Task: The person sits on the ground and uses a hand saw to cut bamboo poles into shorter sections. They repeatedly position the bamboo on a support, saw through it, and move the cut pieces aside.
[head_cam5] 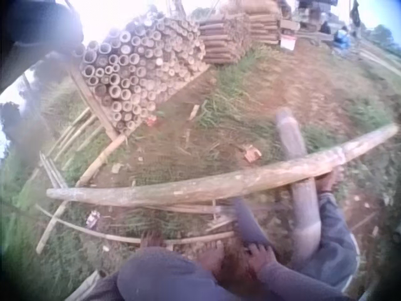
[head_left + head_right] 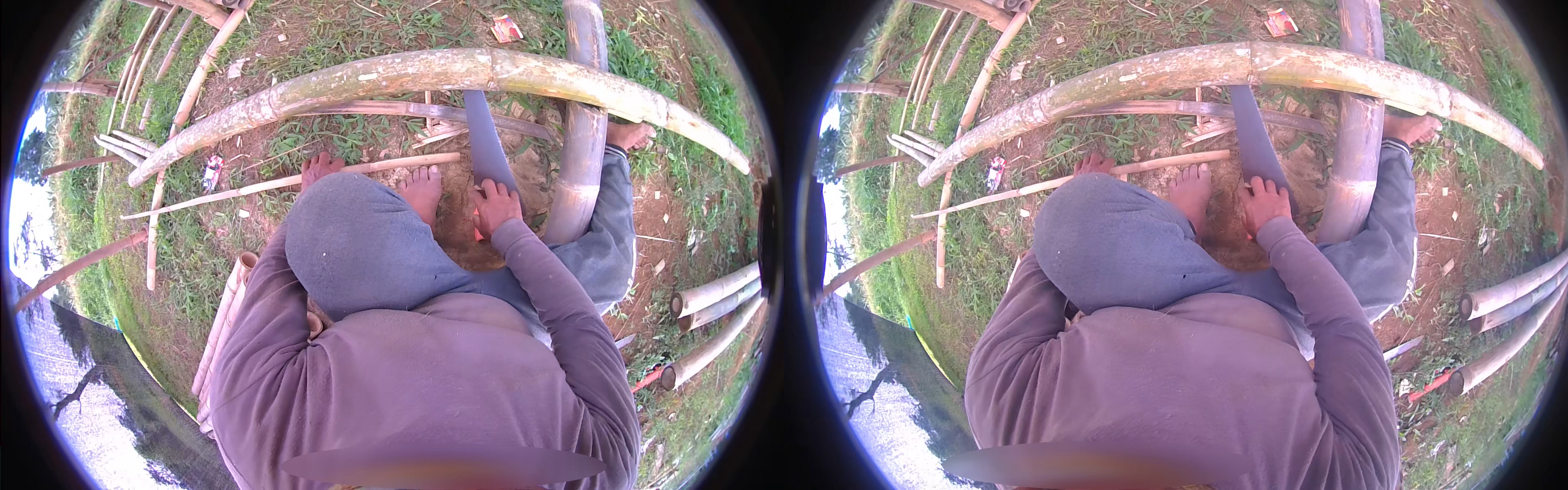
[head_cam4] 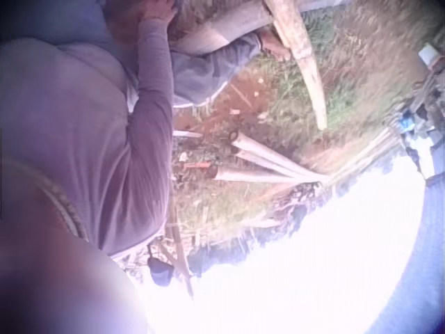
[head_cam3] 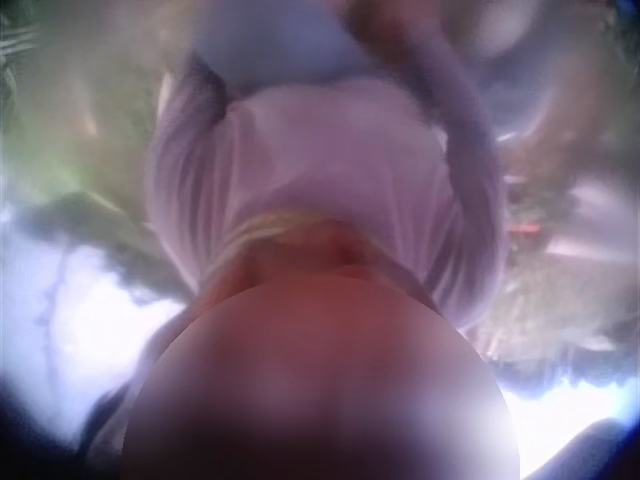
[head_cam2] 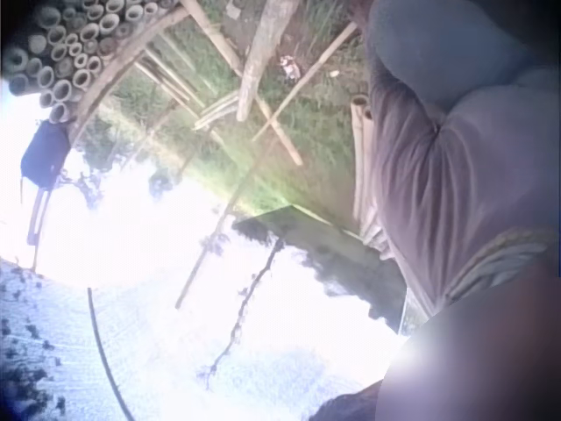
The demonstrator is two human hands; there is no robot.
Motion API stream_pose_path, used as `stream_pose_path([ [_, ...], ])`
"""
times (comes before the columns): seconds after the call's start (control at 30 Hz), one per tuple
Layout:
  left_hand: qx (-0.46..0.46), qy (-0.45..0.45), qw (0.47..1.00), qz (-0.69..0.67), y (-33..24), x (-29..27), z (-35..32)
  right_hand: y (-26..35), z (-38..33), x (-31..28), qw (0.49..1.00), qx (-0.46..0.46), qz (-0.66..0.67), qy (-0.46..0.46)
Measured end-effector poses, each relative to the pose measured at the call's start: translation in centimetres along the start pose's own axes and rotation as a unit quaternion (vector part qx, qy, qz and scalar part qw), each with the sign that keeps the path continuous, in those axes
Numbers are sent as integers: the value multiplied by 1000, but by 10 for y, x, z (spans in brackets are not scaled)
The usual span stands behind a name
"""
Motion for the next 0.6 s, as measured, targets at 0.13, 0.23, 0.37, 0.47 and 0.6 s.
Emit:
stream_pose_path([
  [0.13, -2, -69, 994, -79, 16, -33, -13, 8, -4, -23, 998, 29, 24, -54],
  [0.23, 90, -56, 993, -57, -8, -63, -33, 58, -20, -85, 924, -159, 31, -347],
  [0.37, 188, -167, 960, -127, -31, -47, -37, 90, 2, -104, 932, -173, -35, -316],
  [0.47, 237, -255, 916, -198, -37, -65, -40, 57, 28, -75, 967, -134, -54, -208],
  [0.6, 244, -306, 900, -193, -46, -73, -36, 43, 19, -92, 952, -189, -1, -239],
])
Point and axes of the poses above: each hand's wrist, its own z-axis towards the middle knuckle, its own x-axis out of the palm, y = z × x, the point moved 7 cm from there along z, towards the middle knuckle, and after that the axes turned 7 degrees about x, right-handed, at the moved point
